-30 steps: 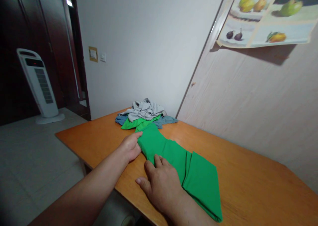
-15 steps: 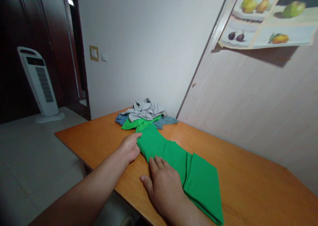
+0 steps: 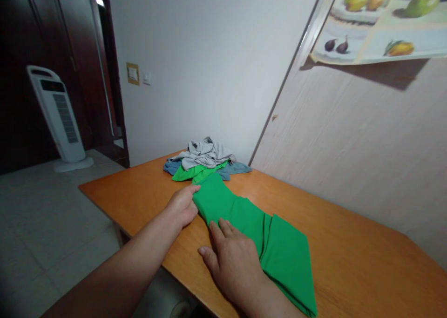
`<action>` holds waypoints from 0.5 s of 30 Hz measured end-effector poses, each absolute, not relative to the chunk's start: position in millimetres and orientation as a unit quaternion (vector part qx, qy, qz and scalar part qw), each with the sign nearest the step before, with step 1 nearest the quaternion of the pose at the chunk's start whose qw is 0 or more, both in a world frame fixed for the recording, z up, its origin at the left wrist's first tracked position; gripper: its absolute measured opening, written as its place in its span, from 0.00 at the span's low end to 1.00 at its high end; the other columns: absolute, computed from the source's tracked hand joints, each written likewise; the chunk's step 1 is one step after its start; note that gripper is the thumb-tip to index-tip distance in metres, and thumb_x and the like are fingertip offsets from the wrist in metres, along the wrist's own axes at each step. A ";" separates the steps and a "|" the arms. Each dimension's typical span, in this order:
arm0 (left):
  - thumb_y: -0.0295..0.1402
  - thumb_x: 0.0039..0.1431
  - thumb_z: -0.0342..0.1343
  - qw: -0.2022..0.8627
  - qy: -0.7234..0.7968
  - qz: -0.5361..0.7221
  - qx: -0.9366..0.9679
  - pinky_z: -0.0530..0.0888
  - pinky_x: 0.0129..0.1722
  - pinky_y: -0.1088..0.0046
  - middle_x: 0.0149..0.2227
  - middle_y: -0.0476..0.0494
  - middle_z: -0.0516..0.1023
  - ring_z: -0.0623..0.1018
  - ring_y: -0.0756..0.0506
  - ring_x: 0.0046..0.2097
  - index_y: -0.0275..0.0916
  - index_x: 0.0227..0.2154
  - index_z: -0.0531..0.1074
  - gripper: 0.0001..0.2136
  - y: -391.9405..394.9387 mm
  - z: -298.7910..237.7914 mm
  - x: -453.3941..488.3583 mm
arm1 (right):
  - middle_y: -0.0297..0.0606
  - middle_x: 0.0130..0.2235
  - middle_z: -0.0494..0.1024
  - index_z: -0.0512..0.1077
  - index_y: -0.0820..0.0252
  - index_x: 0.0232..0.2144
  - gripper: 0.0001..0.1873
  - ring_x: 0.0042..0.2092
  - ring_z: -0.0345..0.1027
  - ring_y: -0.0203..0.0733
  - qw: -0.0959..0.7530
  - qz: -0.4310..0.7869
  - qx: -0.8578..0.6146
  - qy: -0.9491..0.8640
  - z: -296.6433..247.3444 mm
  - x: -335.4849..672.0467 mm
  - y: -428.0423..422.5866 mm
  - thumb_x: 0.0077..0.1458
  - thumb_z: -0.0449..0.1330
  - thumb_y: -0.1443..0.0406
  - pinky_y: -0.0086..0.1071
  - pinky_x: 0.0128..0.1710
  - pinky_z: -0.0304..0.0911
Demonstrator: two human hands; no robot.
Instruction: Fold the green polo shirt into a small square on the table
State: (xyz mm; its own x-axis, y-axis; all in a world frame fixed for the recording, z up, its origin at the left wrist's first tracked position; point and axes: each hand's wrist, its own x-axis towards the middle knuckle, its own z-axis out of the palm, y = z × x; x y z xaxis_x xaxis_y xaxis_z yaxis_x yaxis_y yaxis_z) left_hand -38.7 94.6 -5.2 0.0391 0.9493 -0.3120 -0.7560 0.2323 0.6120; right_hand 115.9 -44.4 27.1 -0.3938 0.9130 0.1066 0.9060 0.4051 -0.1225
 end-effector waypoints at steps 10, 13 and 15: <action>0.38 0.60 0.57 0.703 0.368 0.591 0.143 0.78 0.36 0.65 0.30 0.41 0.82 0.81 0.43 0.29 0.36 0.39 0.74 0.11 89.3 18.7 -50.6 | 0.52 0.65 0.63 0.64 0.54 0.64 0.31 0.64 0.59 0.60 0.061 -0.012 -0.548 -0.834 18.9 111.1 -44.9 0.64 0.50 0.48 0.53 0.58 0.61; 0.45 0.62 0.55 0.690 0.415 0.567 0.177 0.78 0.33 0.65 0.30 0.41 0.81 0.81 0.42 0.28 0.37 0.40 0.72 0.15 95.1 23.8 -61.8 | 0.53 0.65 0.63 0.65 0.55 0.63 0.30 0.64 0.58 0.61 0.068 -0.013 -0.549 -0.833 17.3 111.5 -45.6 0.64 0.50 0.49 0.53 0.59 0.60; 0.47 0.60 0.57 0.679 0.435 0.543 0.233 0.76 0.30 0.66 0.29 0.40 0.81 0.80 0.42 0.27 0.37 0.38 0.73 0.16 99.9 26.4 -69.4 | 0.53 0.65 0.62 0.65 0.55 0.63 0.30 0.64 0.58 0.61 0.075 -0.010 -0.548 -0.833 16.7 111.7 -45.5 0.64 0.51 0.49 0.53 0.59 0.60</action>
